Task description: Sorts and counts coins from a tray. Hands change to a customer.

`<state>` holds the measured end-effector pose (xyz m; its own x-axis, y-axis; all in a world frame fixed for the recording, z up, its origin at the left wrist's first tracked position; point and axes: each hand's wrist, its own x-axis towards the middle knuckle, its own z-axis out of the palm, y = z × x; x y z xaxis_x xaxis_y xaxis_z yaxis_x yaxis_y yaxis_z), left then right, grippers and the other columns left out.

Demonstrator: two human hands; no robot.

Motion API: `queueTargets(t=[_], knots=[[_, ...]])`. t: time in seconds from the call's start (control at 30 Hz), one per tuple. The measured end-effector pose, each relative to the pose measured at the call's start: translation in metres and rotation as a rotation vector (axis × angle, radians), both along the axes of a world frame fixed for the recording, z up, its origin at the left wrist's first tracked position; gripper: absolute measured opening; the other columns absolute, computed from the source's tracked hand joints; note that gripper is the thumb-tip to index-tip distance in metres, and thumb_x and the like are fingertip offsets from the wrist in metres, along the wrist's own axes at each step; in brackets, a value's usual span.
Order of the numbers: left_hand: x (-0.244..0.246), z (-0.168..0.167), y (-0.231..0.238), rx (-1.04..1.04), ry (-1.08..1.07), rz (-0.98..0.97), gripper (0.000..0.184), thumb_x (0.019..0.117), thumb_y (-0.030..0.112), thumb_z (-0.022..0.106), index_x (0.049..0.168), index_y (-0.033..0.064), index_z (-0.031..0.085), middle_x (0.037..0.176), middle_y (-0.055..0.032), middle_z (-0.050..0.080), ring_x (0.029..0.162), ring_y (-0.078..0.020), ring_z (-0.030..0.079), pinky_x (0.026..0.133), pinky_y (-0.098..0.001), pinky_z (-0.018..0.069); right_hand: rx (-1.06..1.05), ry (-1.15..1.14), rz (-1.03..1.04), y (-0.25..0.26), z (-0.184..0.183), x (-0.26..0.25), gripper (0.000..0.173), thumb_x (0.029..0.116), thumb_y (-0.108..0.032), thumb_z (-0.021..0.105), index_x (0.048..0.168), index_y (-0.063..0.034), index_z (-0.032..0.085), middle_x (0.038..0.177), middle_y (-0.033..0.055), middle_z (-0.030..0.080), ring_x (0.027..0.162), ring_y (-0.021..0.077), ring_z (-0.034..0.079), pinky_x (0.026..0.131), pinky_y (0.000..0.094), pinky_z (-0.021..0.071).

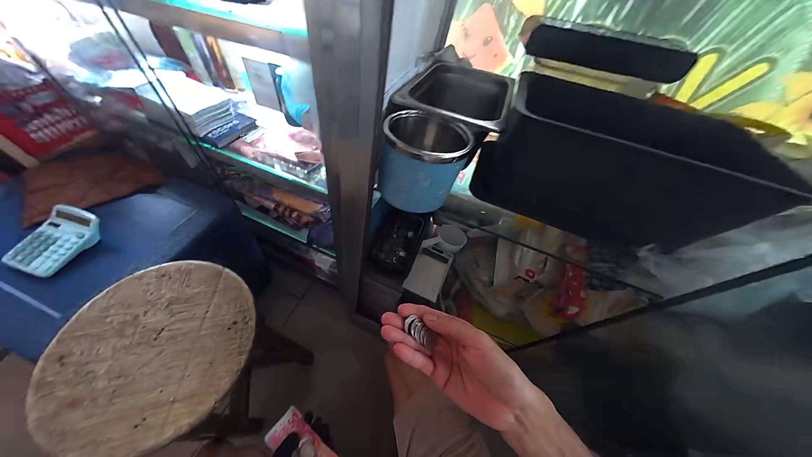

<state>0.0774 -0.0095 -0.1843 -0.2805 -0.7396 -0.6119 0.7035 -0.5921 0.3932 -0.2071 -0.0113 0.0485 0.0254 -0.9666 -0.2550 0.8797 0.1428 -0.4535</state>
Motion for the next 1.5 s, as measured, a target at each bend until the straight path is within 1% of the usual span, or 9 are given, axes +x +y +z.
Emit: queueTargets(t=[0.2, 0.53, 0.73, 0.9, 1.03, 1.17, 1.27, 1.33, 1.5], knots=[[-0.032, 0.054, -0.022, -0.105, 0.039, -0.087, 0.026, 0.095, 0.014, 0.044, 0.114, 0.0026, 0.056, 0.098, -0.0156, 0.071, 0.09, -0.0262, 0.073, 0.076, -0.0407, 0.0623, 0.091, -0.017, 0.007, 0.004, -0.026, 0.006, 0.036, 0.1061, -0.003, 0.028, 0.124, 0.0048, 0.058, 0.123, 0.0211, 0.07, 0.113, 0.0276, 0.071, 0.099, 0.0355, 0.0581], [-0.046, 0.054, -0.014, -0.096, -0.024, -0.097, 0.03, 0.0978, 0.015, 0.041, 0.119, 0.0011, 0.057, 0.103, -0.0188, 0.072, 0.094, -0.0289, 0.073, 0.077, -0.043, 0.0626, 0.086, -0.002, -0.047, 0.013, -0.046, -0.001, 0.035, 0.1047, -0.002, 0.031, 0.119, 0.0031, 0.062, 0.121, 0.0202, 0.071, 0.113, 0.0268, 0.071, 0.099, 0.035, 0.0584], [-0.049, 0.076, -0.024, -0.119, 0.112, -0.017, 0.044, 0.1036, 0.027, 0.03, 0.129, -0.0009, 0.052, 0.112, -0.0254, 0.069, 0.097, -0.0363, 0.072, 0.08, -0.0482, 0.0614, 0.237, 0.133, -0.093, 0.017, -0.087, 0.007, 0.036, 0.1023, -0.002, 0.032, 0.11, -0.0048, 0.068, 0.11, 0.0112, 0.076, 0.098, 0.0163, 0.075, 0.086, 0.0267, 0.0627], [-0.046, 0.075, -0.022, -0.145, 0.15, -0.021, 0.045, 0.1022, 0.029, 0.035, 0.13, -0.0023, 0.051, 0.113, -0.0269, 0.068, 0.098, -0.037, 0.071, 0.081, -0.0476, 0.0614, 0.614, -0.048, -0.116, 0.029, -0.148, 0.02, 0.031, 0.1058, -0.014, 0.03, 0.09, -0.0117, 0.057, 0.077, -0.0007, 0.065, 0.061, 0.0029, 0.064, 0.054, 0.0146, 0.054], [-0.046, 0.074, -0.016, -0.144, 0.013, -0.02, 0.044, 0.1035, 0.028, 0.033, 0.131, -0.0009, 0.051, 0.114, -0.0253, 0.069, 0.099, -0.0357, 0.072, 0.08, -0.0483, 0.0623, 0.312, -0.082, -0.042, 0.007, -0.118, -0.02, 0.051, 0.1092, -0.032, 0.028, 0.066, -0.017, 0.053, 0.058, -0.0063, 0.05, 0.045, 0.0011, 0.046, 0.042, 0.0141, 0.04], [-0.046, 0.069, -0.007, -0.16, -0.075, -0.039, 0.038, 0.1021, 0.027, 0.037, 0.125, 0.0034, 0.055, 0.111, -0.0206, 0.073, 0.097, -0.0334, 0.074, 0.081, -0.0477, 0.0635, 0.043, 0.432, -0.222, -0.058, -0.09, -0.089, 0.051, 0.1113, -0.034, 0.031, 0.064, -0.0201, 0.047, 0.051, -0.0094, 0.04, 0.043, 0.0016, 0.037, 0.044, 0.017, 0.034], [-0.037, 0.06, 0.003, -0.15, -0.03, -0.097, 0.037, 0.0997, 0.031, 0.046, 0.124, 0.0049, 0.058, 0.112, -0.0199, 0.073, 0.1, -0.0332, 0.073, 0.085, -0.0481, 0.062, 0.008, 1.345, -0.207, -0.122, -0.109, -0.148, 0.039, 0.1116, -0.027, 0.033, 0.1, -0.0079, 0.065, 0.062, -0.002, 0.045, 0.05, 0.0072, 0.042, 0.049, 0.0245, 0.0388], [-0.035, 0.06, 0.007, -0.125, -0.009, -0.129, 0.036, 0.0966, 0.029, 0.048, 0.12, 0.0039, 0.059, 0.107, -0.0195, 0.073, 0.099, -0.0322, 0.073, 0.084, -0.0469, 0.0617, 0.079, 1.83, 0.097, -0.167, -0.127, -0.183, 0.036, 0.1099, -0.025, 0.044, 0.122, -0.0062, 0.071, 0.102, 0.0137, 0.072, 0.093, 0.0257, 0.068, 0.087, 0.0494, 0.0547], [-0.029, 0.045, 0.017, -0.152, 0.088, -0.125, 0.034, 0.0957, 0.025, 0.053, 0.12, 0.0019, 0.059, 0.111, -0.022, 0.071, 0.106, -0.0351, 0.071, 0.086, -0.0486, 0.06, 0.35, 2.417, 0.626, -0.222, -0.134, -0.171, 0.044, 0.0932, -0.043, 0.072, 0.104, -0.0002, 0.073, 0.114, 0.0261, 0.07, 0.111, 0.0471, 0.065, 0.087, 0.0703, 0.0503]])
